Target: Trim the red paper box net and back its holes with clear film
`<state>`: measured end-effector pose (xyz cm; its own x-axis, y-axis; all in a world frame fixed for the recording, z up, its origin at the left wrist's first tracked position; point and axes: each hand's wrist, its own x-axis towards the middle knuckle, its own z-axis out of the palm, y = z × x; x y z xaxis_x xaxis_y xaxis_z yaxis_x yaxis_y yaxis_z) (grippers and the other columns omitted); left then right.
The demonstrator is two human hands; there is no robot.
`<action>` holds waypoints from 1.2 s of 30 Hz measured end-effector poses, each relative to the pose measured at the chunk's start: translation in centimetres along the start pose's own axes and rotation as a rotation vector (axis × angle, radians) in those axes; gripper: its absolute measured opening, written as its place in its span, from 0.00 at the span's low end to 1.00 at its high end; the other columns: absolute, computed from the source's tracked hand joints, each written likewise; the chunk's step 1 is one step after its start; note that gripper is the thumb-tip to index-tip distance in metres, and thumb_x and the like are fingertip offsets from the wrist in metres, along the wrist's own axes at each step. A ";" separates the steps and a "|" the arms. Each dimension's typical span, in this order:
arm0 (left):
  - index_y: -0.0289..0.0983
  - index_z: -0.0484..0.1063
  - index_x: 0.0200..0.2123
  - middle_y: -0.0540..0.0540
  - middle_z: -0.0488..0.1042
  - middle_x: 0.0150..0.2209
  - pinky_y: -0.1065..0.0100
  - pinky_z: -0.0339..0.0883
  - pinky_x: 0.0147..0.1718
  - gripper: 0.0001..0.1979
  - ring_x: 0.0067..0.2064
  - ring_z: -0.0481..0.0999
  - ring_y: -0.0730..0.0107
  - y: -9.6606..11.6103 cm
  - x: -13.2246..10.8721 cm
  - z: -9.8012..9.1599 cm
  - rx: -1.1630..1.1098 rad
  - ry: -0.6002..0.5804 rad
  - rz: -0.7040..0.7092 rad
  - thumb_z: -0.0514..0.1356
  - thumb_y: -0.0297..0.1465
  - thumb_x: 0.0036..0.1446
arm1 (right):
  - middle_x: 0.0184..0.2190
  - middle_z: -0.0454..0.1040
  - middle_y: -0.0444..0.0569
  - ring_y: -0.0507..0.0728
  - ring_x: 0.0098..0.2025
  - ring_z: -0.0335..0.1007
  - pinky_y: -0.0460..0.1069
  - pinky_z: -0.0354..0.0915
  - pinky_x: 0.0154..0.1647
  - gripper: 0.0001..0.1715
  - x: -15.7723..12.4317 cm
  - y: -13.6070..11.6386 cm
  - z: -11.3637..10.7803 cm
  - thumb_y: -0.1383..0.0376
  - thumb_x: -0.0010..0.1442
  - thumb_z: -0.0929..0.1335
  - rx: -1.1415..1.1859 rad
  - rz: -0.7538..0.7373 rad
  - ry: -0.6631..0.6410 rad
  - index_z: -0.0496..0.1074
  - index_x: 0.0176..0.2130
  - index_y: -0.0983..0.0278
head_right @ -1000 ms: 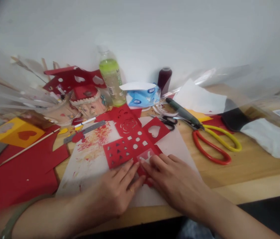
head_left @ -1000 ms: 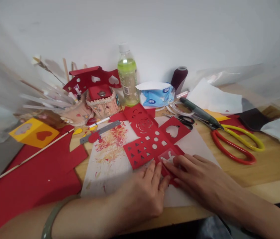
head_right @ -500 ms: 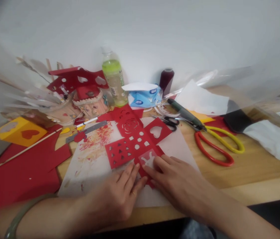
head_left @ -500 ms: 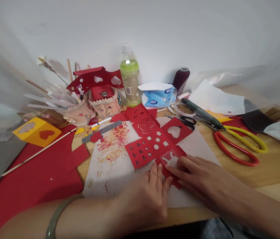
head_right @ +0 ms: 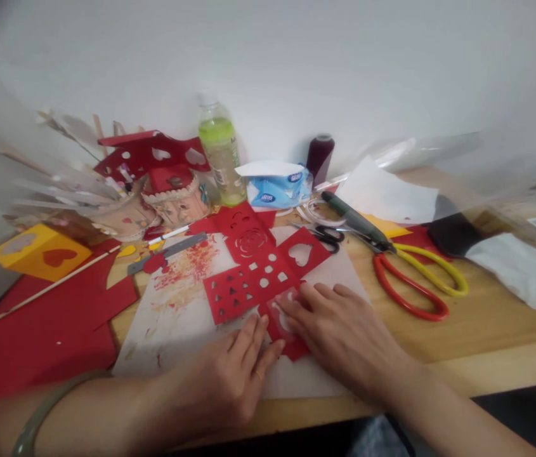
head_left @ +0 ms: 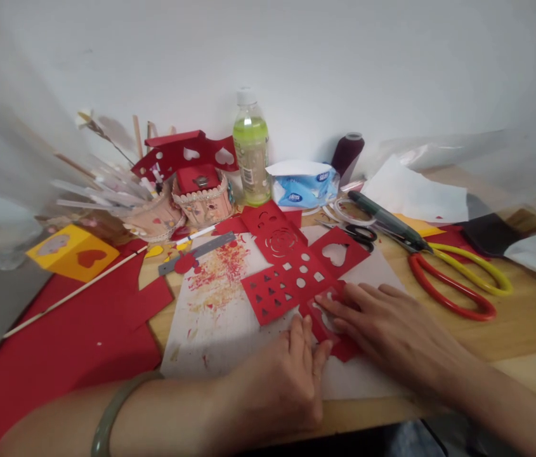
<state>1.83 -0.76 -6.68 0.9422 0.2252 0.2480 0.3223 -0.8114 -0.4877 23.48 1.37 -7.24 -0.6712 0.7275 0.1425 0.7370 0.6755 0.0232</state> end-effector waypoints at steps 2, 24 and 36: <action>0.28 0.73 0.47 0.34 0.78 0.40 0.68 0.70 0.29 0.16 0.41 0.79 0.54 0.1 -0.1 0.2 0.000 0.010 -0.008 0.51 0.24 0.59 | 0.31 0.67 0.47 0.55 0.30 0.64 0.51 0.56 0.31 0.21 0.1 0.5 0.0 0.63 0.67 0.54 -0.065 0.033 0.036 0.68 0.51 0.58; 0.26 0.74 0.44 0.31 0.78 0.37 0.61 0.68 0.29 0.18 0.38 0.79 0.49 0.3 -0.4 1.3 0.007 0.093 0.018 0.58 0.30 0.52 | 0.32 0.64 0.49 0.57 0.34 0.61 0.51 0.56 0.34 0.20 -1.5 0.7 -0.6 0.63 0.64 0.60 -0.091 0.093 0.050 0.67 0.54 0.58; 0.26 0.72 0.46 0.29 0.77 0.40 0.62 0.68 0.30 0.16 0.40 0.79 0.49 0.2 -0.7 1.2 -0.031 0.065 0.023 0.56 0.28 0.55 | 0.35 0.67 0.51 0.57 0.36 0.62 0.53 0.60 0.35 0.21 -3.8 -2.7 -1.5 0.61 0.66 0.56 0.072 0.053 0.050 0.66 0.54 0.57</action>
<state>1.38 -0.38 -7.94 0.9410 0.1715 0.2918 0.2968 -0.8325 -0.4679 24.16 -3.42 -6.34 -0.6255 0.7564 0.1912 0.7623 0.6447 -0.0566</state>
